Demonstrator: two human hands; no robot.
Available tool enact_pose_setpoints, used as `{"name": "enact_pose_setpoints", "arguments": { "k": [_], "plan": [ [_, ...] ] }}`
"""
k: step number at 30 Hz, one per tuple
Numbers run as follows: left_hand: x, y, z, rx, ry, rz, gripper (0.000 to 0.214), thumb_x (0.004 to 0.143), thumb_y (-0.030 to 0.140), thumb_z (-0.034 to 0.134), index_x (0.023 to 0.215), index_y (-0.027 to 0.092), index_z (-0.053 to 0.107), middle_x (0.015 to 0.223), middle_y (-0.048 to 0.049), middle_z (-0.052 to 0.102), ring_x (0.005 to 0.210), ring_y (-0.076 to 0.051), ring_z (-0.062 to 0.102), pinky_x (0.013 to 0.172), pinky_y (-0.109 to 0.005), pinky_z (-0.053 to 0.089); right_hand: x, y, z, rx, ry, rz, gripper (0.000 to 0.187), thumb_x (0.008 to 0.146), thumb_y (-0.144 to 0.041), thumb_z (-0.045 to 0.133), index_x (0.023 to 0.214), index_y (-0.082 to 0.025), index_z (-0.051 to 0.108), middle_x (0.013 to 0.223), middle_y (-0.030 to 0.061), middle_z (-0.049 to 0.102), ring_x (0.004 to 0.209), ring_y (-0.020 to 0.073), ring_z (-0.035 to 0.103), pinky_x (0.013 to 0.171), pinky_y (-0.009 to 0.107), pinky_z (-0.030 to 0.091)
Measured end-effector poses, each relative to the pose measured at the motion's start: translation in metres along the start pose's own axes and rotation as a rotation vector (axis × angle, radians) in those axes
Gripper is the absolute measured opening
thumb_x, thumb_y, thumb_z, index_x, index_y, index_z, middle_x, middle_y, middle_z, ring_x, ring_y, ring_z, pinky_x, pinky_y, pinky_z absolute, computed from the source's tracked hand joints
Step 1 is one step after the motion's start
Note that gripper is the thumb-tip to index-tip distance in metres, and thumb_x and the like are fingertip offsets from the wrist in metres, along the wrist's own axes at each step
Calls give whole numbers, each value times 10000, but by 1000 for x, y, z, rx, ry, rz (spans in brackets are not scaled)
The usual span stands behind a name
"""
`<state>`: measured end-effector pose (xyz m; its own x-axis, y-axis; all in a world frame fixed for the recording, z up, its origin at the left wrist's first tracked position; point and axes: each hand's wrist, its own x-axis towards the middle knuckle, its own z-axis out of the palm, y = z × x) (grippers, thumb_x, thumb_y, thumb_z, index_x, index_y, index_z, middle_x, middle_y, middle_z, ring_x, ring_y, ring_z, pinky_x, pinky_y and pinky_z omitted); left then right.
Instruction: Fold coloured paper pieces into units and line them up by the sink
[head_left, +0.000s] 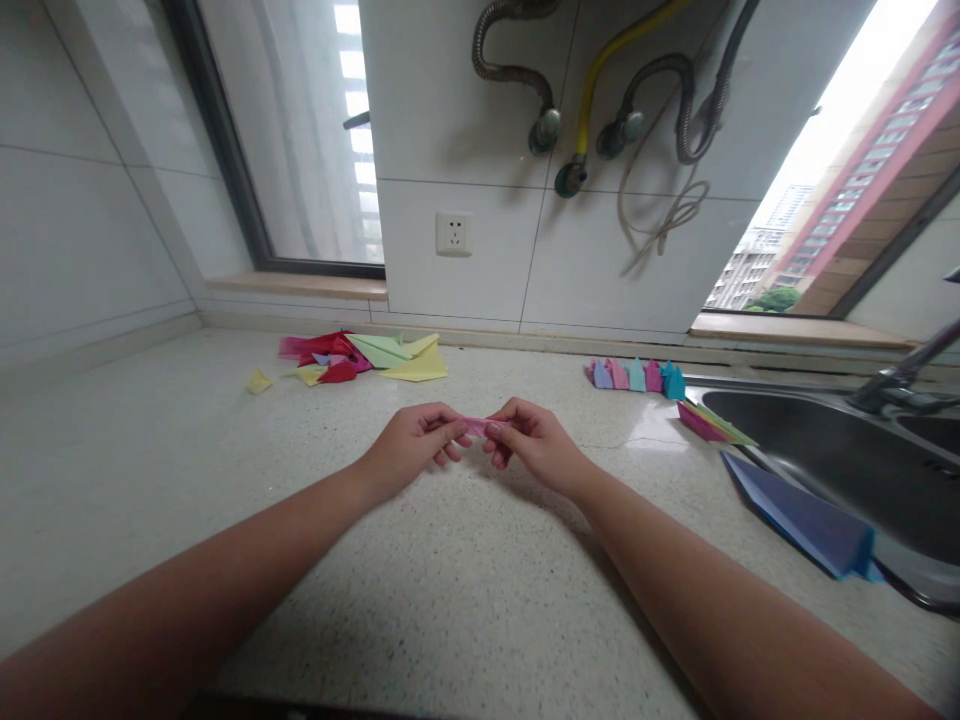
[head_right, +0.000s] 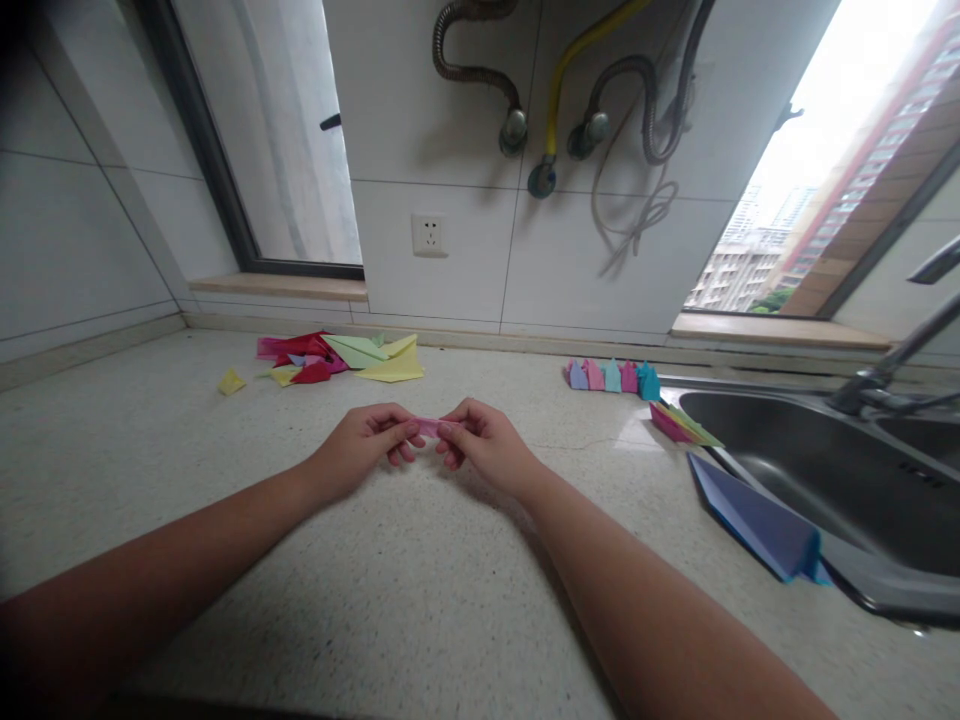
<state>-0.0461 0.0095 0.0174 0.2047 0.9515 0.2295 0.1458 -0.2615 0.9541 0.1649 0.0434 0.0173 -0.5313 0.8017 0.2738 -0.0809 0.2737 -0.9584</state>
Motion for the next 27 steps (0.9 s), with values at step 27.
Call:
{"name": "enact_pose_setpoints", "arguments": {
  "k": [27],
  "plan": [
    [0, 6, 6, -174, 99, 49, 259, 791, 308, 751, 1017, 184, 771, 951, -88, 783, 909, -224, 734, 792, -356, 601, 1, 0, 7, 27, 173, -59, 237, 734, -319, 800, 941, -207, 775, 855, 52, 751, 783, 167, 694, 802, 353, 548]
  ]
}}
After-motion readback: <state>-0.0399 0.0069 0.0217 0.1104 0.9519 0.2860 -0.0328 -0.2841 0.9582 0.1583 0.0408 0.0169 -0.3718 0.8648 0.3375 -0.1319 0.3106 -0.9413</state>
